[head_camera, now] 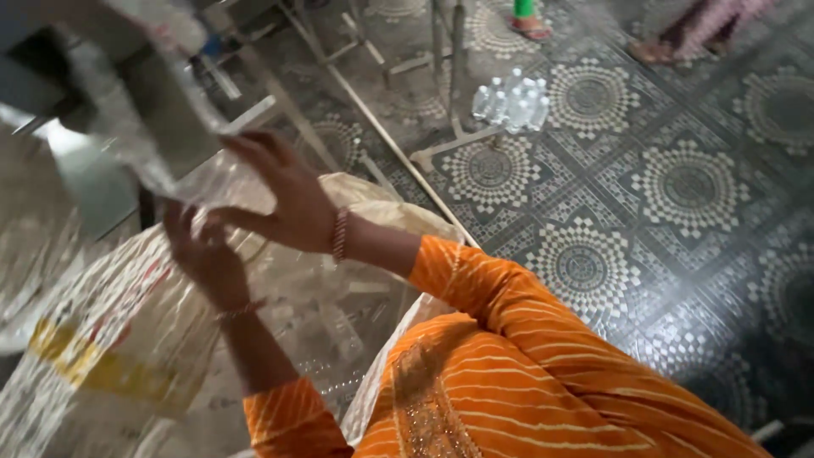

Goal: The person picks clear plastic bottles from a large sack, removes them from plastic wrapping, and places them into a metal chute. The person handles the bottles one at a time, unwrapping and feeding them into the chute repeatedly.

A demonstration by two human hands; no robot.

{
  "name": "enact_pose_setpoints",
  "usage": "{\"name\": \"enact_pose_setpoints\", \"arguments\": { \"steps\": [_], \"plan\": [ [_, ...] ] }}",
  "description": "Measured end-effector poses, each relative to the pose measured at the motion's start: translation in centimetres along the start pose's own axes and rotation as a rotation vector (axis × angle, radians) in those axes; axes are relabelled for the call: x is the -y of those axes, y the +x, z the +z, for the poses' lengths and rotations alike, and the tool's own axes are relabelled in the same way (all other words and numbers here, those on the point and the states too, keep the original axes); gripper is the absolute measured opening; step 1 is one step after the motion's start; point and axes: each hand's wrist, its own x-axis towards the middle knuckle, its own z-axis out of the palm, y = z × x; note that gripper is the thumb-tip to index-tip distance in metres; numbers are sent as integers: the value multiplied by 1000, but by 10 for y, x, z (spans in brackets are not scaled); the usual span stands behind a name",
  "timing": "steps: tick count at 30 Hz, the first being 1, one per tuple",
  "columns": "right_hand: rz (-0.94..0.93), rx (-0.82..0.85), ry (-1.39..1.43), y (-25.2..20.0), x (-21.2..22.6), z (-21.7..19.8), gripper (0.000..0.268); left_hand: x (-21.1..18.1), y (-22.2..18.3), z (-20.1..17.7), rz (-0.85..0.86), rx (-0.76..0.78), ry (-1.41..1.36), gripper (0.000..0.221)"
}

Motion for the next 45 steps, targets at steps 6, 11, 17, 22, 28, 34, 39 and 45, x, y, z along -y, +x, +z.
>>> {"name": "enact_pose_setpoints", "arguments": {
  "steps": [6, 11, 17, 22, 28, 34, 39, 45],
  "plan": [
    [1, 18, 75, 2, 13, -14, 85, -38, -15, 0, 258, -70, -269, 71],
    [208, 37, 260, 14, -7, -5, 57, -33, -17, 5, 319, 42, -156, 85],
    [198, 170, 328, 20, -33, 16, 60, -31, -14, 8, 229, 48, -170, 73],
    [262, 227, 362, 25, -37, 19, 67, -60, -23, -1, 193, 79, -319, 69],
    [133, 237, 459, 17, -34, 2, 65, -91, -50, -5, 131, 75, -350, 68],
    [185, 220, 679, -2, -8, -10, 68, -103, -77, -13, 218, 106, -313, 67],
    [233, 155, 697, -18, 24, -33, 70, -105, -83, -21, 269, 5, -533, 67],
    [78, 90, 693, -52, 39, -58, 66, -90, -96, -25, 317, -177, -510, 61]
  ]
}}
